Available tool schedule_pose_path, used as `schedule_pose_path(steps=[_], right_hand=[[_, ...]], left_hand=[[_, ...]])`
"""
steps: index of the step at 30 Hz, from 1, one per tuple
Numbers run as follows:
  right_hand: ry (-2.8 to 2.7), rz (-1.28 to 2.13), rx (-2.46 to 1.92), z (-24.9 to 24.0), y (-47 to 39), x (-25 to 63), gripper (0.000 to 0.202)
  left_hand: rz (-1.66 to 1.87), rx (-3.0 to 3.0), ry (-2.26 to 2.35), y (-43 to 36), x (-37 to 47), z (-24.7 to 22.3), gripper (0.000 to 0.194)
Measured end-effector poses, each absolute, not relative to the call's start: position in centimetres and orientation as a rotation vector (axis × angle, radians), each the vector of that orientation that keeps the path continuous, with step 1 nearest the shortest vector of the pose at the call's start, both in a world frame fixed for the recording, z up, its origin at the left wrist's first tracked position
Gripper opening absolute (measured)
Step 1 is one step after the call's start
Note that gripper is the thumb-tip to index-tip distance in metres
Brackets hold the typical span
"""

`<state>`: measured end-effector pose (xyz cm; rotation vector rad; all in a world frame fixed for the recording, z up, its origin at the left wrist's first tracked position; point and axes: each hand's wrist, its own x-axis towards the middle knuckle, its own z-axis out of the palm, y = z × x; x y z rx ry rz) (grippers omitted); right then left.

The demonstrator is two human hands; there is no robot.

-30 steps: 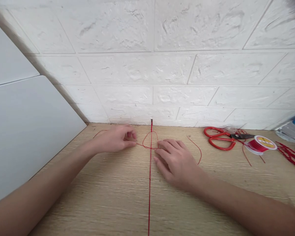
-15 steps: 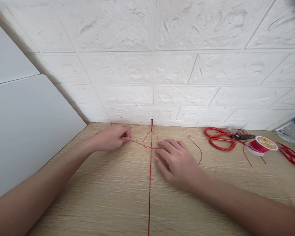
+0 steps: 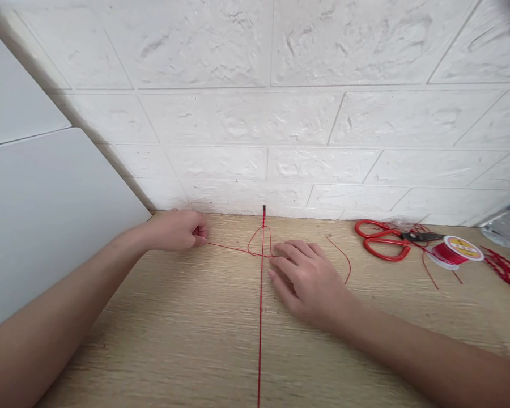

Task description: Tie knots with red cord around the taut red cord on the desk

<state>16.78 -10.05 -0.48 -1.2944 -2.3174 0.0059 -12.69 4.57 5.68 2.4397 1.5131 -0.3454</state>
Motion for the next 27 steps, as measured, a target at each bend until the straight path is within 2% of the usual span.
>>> schedule_pose_path(steps=[16,27], right_hand=[[-2.287,0.003,-1.286,-0.5,-10.0,16.9,0.024],[-2.255,0.0,-1.271,-0.6,-9.9,16.9,0.019]], left_hand=[[-0.351,2.355,1.413,4.3,-12.9,6.7,0.01],[-0.436,2.314,1.397,4.9,-13.9,6.9,0.014]])
